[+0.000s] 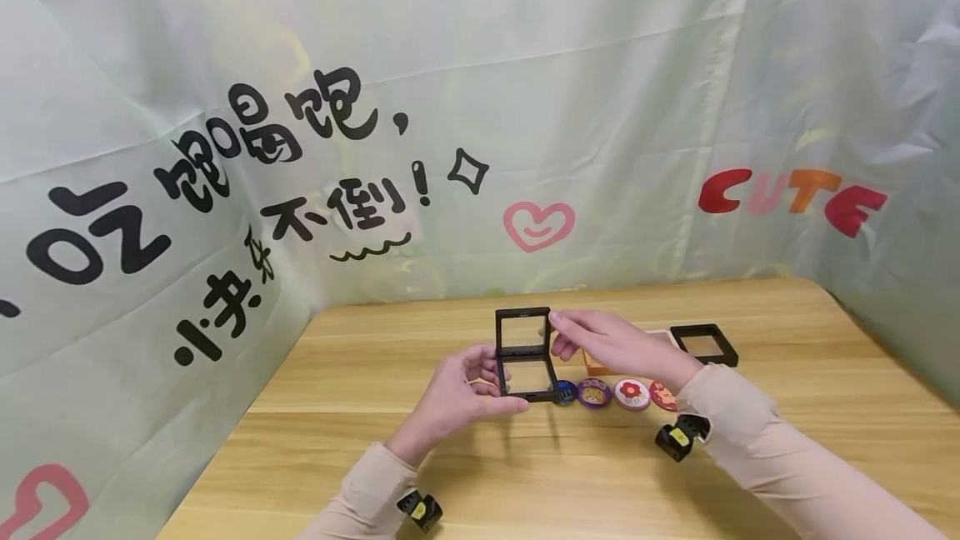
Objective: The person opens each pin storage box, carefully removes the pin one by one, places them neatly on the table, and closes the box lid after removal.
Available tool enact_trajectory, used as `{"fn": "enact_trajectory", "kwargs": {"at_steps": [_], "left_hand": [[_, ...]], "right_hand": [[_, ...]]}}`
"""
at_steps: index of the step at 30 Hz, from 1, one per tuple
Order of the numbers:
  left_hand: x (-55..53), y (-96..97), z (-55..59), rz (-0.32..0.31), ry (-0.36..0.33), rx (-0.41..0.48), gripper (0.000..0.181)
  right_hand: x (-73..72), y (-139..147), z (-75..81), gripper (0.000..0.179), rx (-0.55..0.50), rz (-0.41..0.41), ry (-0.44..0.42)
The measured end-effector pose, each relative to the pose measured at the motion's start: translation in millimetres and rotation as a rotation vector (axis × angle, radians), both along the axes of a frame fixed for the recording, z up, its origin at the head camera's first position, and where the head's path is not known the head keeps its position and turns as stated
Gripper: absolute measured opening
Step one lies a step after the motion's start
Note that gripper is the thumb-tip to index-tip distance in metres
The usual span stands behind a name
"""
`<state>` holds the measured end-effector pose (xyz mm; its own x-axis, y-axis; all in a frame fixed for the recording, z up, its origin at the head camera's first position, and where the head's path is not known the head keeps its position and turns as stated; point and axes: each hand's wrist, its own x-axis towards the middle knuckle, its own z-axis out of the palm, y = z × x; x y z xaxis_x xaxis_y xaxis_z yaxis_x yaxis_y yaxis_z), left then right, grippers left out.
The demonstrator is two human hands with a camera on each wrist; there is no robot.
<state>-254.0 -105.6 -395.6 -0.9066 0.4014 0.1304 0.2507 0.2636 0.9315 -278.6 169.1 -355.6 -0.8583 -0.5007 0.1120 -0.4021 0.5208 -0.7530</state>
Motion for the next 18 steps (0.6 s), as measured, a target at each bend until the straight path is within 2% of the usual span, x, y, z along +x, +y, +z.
{"fn": "enact_trajectory", "kwargs": {"at_steps": [7, 12, 18], "left_hand": [[1.9, 6.2, 2.1, -0.038, 0.009, -0.008, 0.064], [2.8, 6.4, 3.4, -0.044, 0.024, -0.004, 0.064], [1.9, 6.1, 1.7, -0.035, 0.025, 0.0, 0.059]], "right_hand": [[8.0, -10, 8.6, 0.061, -0.02, -0.008, -0.05], [10.4, -11, 11.4, 0.061, -0.044, 0.02, -0.072], [8.4, -9, 10.5, 0.054, -0.05, 0.068, -0.068]]}}
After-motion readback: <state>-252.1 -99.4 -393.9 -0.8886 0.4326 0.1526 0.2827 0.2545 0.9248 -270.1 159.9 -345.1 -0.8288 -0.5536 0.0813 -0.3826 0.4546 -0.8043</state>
